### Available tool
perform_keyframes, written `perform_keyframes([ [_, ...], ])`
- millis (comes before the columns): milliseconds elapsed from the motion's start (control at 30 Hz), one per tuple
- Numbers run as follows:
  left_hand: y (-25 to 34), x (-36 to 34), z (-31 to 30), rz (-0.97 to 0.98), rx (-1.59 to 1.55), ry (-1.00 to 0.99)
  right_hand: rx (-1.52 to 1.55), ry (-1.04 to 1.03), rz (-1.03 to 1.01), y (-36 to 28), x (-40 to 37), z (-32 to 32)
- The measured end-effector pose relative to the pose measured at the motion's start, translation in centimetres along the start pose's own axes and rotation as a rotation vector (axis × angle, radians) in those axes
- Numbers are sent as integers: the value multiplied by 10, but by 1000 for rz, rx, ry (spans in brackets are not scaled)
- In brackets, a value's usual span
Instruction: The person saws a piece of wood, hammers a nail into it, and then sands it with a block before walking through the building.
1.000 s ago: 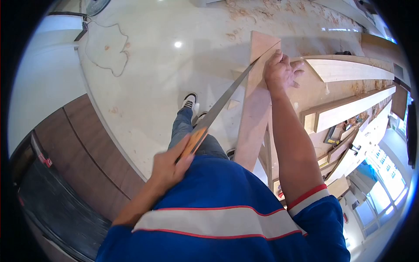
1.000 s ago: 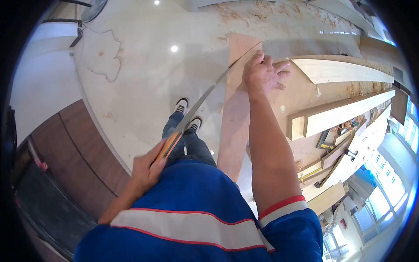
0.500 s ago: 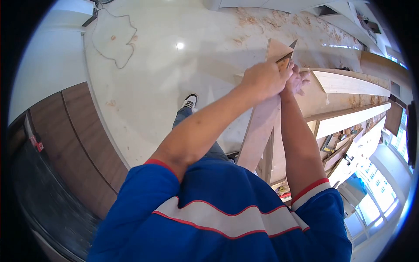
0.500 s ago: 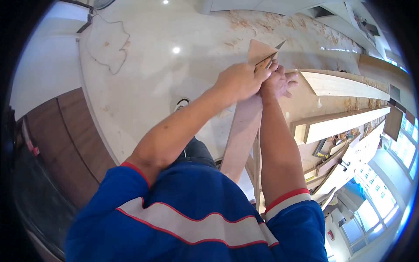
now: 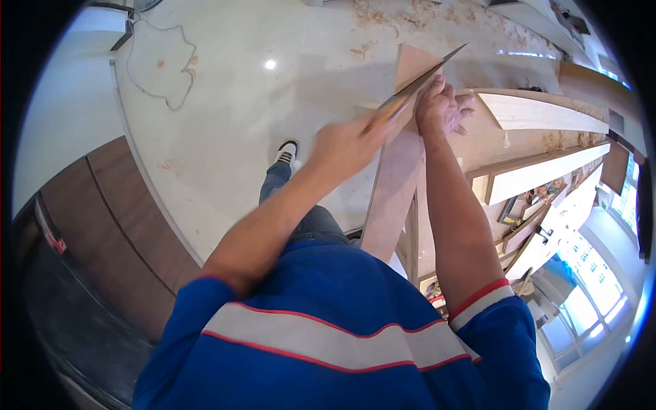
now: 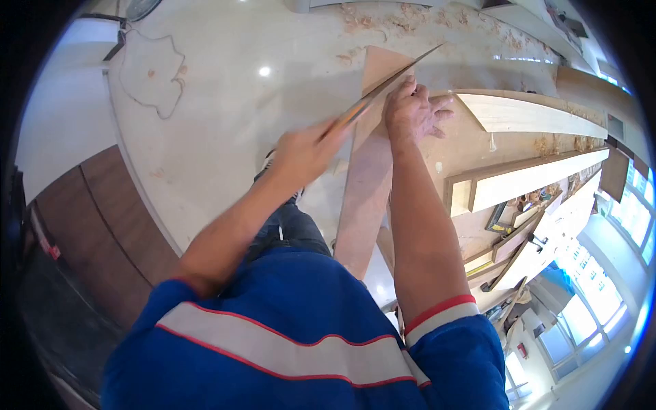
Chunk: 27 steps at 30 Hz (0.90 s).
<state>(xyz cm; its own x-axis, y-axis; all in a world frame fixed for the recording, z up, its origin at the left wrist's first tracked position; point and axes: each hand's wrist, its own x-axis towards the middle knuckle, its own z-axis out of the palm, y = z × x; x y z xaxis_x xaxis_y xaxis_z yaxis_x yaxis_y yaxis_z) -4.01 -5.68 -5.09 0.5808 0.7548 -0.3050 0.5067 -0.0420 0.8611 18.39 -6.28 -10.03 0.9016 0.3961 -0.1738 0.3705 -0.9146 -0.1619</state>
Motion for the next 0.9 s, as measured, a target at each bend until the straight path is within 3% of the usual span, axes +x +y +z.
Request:
perform_keyframes([
  [67, 45, 74, 15, -119, -9, -91, 13, -5, -4, 2, 0, -1],
  [133, 52, 81, 12, -131, 46, -111, 30, -18, -11, 3, 0, -2],
  [267, 36, -25, -24, -113, 29, -42, -7, 10, 5, 2, 1, 3],
  [300, 41, -64, -51, -295, -47, -140, -3, 0, 4, 2, -2, 2],
  [333, 19, -107, -63, -313, -30, -111, 8, -6, 4, 0, -1, 2],
  [367, 0, -149, -74, -152, 94, -25, 16, -8, 9, 1, -1, 1],
  [433, -9, -198, -91, -28, 26, 88, 4, -9, 16, 2, 0, 1],
  [533, -14, -144, -61, -98, 108, 28, -2, -15, -3, -2, -1, 2],
  [600, -1, -49, -28, -84, 42, -58, -4, 10, 2, 0, 1, -2],
  [633, -4, 0, -3, 78, 2, -15, -2, 19, 1, 1, 2, 1],
  [700, 40, 59, 9, -72, 51, -109, -2, 14, -1, 3, 0, 3],
  [767, 42, 55, 4, -110, 101, -103, 12, -10, 0, 3, 2, 2],
  [833, 38, 15, -9, -99, 0, -67, 22, 8, -14, -3, 9, 1],
  [900, 27, -53, -41, -251, -10, -130, -5, 9, -5, 4, 2, 4],
])
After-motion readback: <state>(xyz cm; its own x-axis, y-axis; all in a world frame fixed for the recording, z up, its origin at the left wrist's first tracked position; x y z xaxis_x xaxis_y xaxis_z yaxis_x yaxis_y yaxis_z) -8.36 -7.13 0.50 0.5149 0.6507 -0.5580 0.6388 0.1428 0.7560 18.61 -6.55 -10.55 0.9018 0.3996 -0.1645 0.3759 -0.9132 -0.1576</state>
